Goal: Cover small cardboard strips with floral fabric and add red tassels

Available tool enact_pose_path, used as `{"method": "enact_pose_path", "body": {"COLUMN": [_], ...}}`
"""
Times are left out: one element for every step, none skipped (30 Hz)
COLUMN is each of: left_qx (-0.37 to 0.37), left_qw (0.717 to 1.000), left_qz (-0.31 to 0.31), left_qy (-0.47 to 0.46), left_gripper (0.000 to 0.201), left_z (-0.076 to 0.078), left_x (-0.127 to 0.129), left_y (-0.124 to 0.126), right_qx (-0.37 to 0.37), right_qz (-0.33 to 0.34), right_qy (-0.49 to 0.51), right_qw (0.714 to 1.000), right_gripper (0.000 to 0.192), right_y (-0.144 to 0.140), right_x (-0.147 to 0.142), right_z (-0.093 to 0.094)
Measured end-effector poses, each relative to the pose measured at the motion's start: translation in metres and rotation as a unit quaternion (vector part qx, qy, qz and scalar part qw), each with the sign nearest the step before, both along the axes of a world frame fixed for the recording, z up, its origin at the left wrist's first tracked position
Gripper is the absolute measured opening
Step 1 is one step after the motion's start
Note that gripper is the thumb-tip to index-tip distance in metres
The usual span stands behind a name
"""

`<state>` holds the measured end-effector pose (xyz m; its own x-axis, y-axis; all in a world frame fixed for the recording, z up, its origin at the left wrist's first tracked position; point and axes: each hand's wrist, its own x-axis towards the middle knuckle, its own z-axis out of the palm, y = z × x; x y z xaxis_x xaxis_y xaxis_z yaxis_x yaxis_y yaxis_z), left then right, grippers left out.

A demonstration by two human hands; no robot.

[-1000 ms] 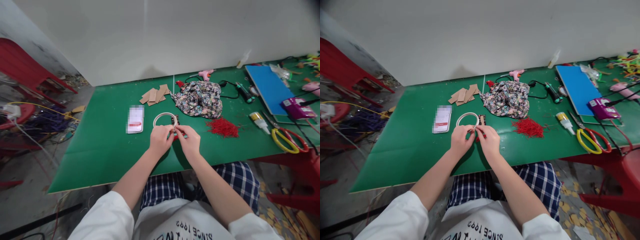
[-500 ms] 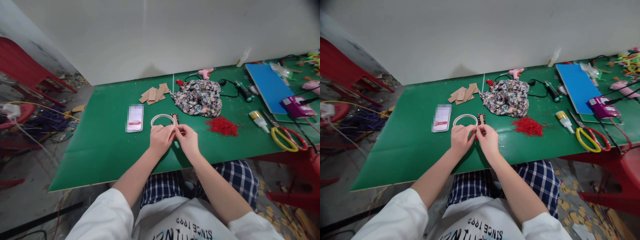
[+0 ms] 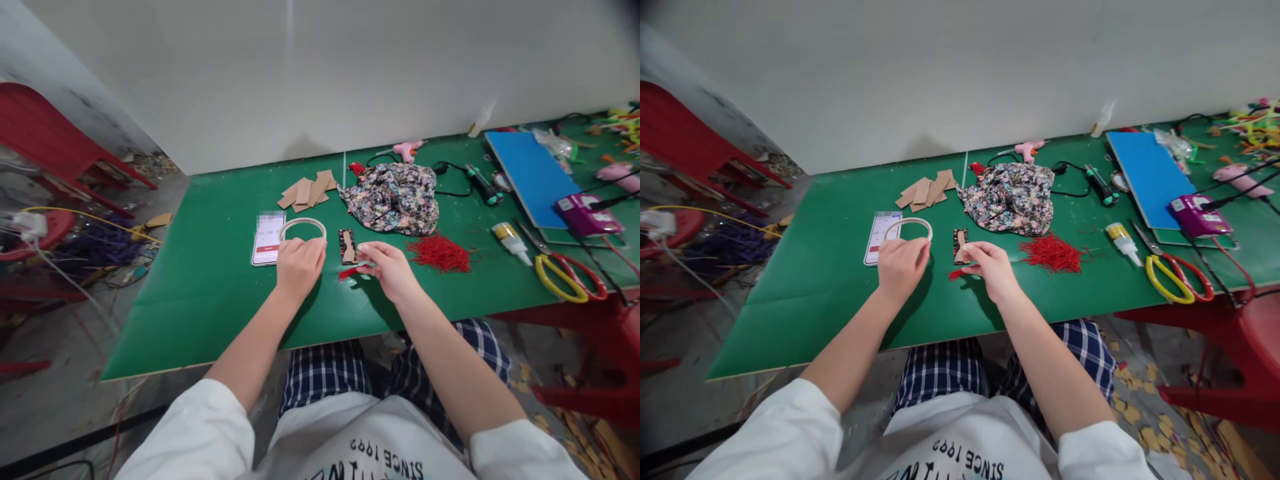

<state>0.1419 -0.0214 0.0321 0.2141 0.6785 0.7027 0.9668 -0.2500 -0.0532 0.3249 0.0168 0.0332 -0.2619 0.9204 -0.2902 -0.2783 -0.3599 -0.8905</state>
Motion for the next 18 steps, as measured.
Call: {"method": "enact_pose_path", "body": {"left_qx": [-0.067,-0.095,-0.108,-0.12,-0.13,-0.147,-0.164,-0.175,-0.192,-0.197,-0.187,-0.178,-0.17,-0.161,-0.154,-0.147,-0.141,-0.137], "left_qw": [0.997,0.995,0.994,0.992,0.991,0.989,0.984,0.974,0.958,0.943,0.931,0.922,0.915,0.911,0.909,0.91,0.911,0.914], "left_qz": [0.014,0.008,0.004,0.001,-0.001,-0.009,-0.024,-0.046,-0.074,-0.082,-0.07,-0.057,-0.043,-0.03,-0.02,-0.013,-0.009,-0.006], "left_qy": [0.019,0.029,0.034,0.034,0.021,-0.016,-0.071,-0.137,-0.2,-0.256,-0.304,-0.339,-0.363,-0.379,-0.386,-0.388,-0.387,-0.383], "left_gripper": [0.015,0.015,0.014,0.012,0.012,0.013,0.015,0.015,0.015,0.015,0.016,0.015,0.014,0.013,0.012,0.011,0.011,0.011], "left_z": [-0.003,-0.006,-0.009,-0.011,-0.011,-0.01,-0.008,-0.006,-0.004,-0.002,0.0,0.001,0.001,0.001,0.0,0.0,-0.001,-0.001], "left_x": [-0.005,-0.009,-0.011,-0.01,-0.007,-0.003,0.004,0.011,0.019,0.027,0.033,0.039,0.044,0.047,0.049,0.051,0.051,0.052], "left_y": [0.004,0.007,0.01,0.011,0.01,0.009,0.007,0.004,0.002,0.0,-0.002,-0.004,-0.005,-0.006,-0.007,-0.007,-0.007,-0.007], "right_qx": [-0.005,-0.01,-0.014,-0.013,-0.006,0.005,0.02,0.036,0.052,0.065,0.075,0.081,0.083,0.084,0.084,0.085,0.087,0.091], "right_qz": [0.005,0.009,0.012,0.014,0.016,0.017,0.021,0.027,0.034,0.042,0.048,0.052,0.053,0.052,0.05,0.047,0.043,0.039], "right_qy": [0.009,0.022,0.026,0.026,0.022,0.013,0.005,-0.002,-0.007,-0.012,-0.018,-0.025,-0.033,-0.041,-0.049,-0.057,-0.064,-0.071], "right_qw": [1.0,1.0,0.999,0.999,1.0,1.0,1.0,0.999,0.998,0.997,0.996,0.995,0.995,0.994,0.994,0.994,0.993,0.993], "right_gripper": [0.022,0.024,0.026,0.029,0.031,0.032,0.033,0.034,0.035,0.035,0.036,0.037,0.038,0.038,0.039,0.038,0.037,0.035], "right_y": [0.002,0.003,0.004,0.005,0.005,0.005,0.004,0.003,0.002,0.001,0.0,0.0,-0.001,-0.002,-0.002,-0.002,-0.002,-0.002], "right_x": [0.005,0.009,0.011,0.012,0.011,0.011,0.009,0.008,0.006,0.005,0.004,0.003,0.002,0.001,0.001,0.001,0.0,0.0], "right_z": [0.002,0.003,0.003,0.003,0.002,0.001,0.0,-0.001,-0.002,-0.003,-0.004,-0.004,-0.004,-0.005,-0.005,-0.005,-0.006,-0.006]}}
